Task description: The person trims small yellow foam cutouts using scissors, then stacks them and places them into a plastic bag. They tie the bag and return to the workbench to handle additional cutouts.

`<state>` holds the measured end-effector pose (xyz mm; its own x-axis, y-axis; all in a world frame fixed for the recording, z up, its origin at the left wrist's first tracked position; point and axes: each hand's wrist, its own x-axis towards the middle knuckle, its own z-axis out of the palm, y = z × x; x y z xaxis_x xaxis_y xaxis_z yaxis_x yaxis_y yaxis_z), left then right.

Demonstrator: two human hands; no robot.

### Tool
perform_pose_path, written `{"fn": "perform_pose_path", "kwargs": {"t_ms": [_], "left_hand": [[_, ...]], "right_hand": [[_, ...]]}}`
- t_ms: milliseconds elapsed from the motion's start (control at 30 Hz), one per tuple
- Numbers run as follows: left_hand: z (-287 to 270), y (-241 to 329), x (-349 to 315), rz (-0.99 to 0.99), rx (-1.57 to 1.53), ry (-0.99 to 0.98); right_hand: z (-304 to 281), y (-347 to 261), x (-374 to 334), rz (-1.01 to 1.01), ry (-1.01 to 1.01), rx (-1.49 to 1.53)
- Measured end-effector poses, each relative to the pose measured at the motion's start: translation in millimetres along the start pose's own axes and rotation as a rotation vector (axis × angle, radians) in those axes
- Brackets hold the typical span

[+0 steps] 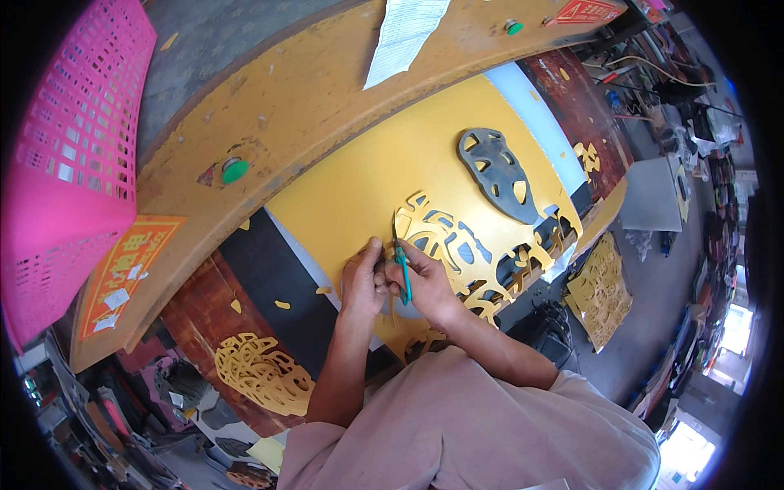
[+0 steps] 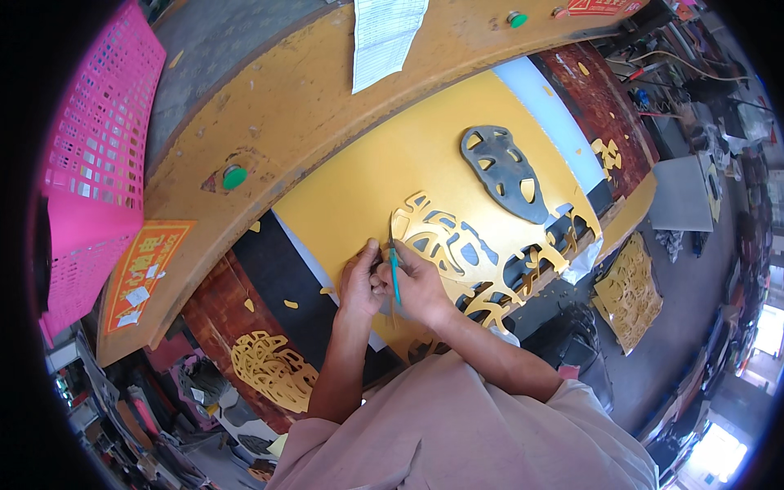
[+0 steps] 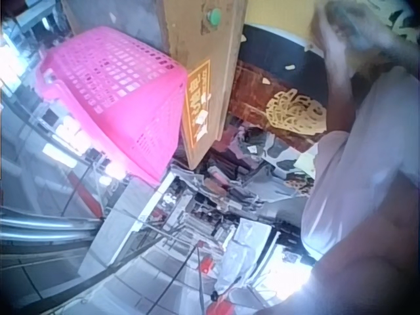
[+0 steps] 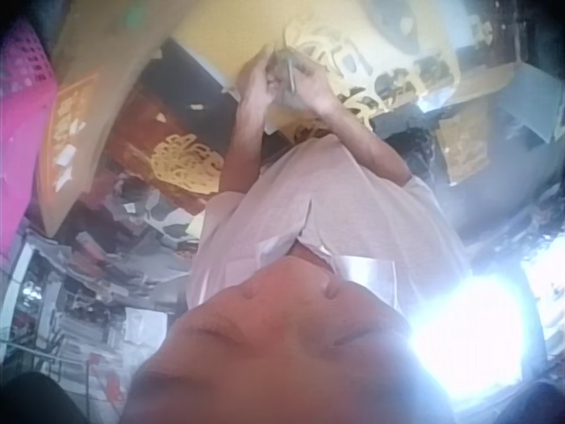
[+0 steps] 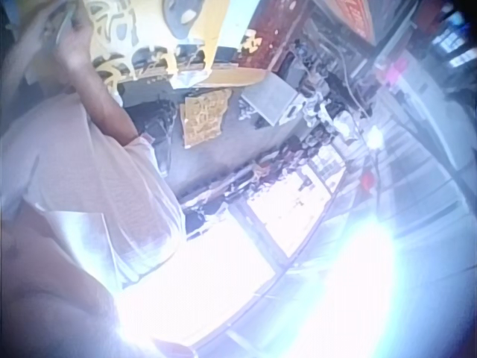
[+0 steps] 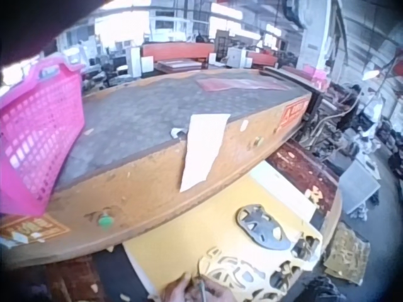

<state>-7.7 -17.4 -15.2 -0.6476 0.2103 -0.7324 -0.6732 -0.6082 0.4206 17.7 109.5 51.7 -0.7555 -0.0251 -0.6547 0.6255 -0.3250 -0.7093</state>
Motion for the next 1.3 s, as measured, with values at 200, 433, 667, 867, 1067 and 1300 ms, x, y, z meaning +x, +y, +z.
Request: {"fn": "perform_pose_path", "kwargs": {"t_ms": [200,433,667,867,1067,1300], "left_hand": [[-2.7,1.9,0.5,-0.009,-0.027,-0.076],[-2.8,1.0,0.4,0.008,-0.033,-0.071],[-9.5,-1.2,4.0,-0.033,-0.05,-0.083],[-11.2,-3.8,5.4,0.037,0.002,-0.118],[-8.1,-2.6,5.3,0.013,-0.012,-0.087],[-8.6,-4.9,3.7,0.007,0.001,-0.078]], "right_hand": [[4.1,-1.7,5.8,0.011,-0.015,0.04],[7.8,6.0,6.4,-0.052,-0.05,0.024],[15.1,-16.8,3.1,0.102,-0.005,0.076],[16.3,-22.5,2.1,0.075,-0.027,0.041],[9.9,-21.0,13.2,0.14,-0.003,0.07],[9.8,-26.8,13.4,0.155,-0.026,0.091]]}}
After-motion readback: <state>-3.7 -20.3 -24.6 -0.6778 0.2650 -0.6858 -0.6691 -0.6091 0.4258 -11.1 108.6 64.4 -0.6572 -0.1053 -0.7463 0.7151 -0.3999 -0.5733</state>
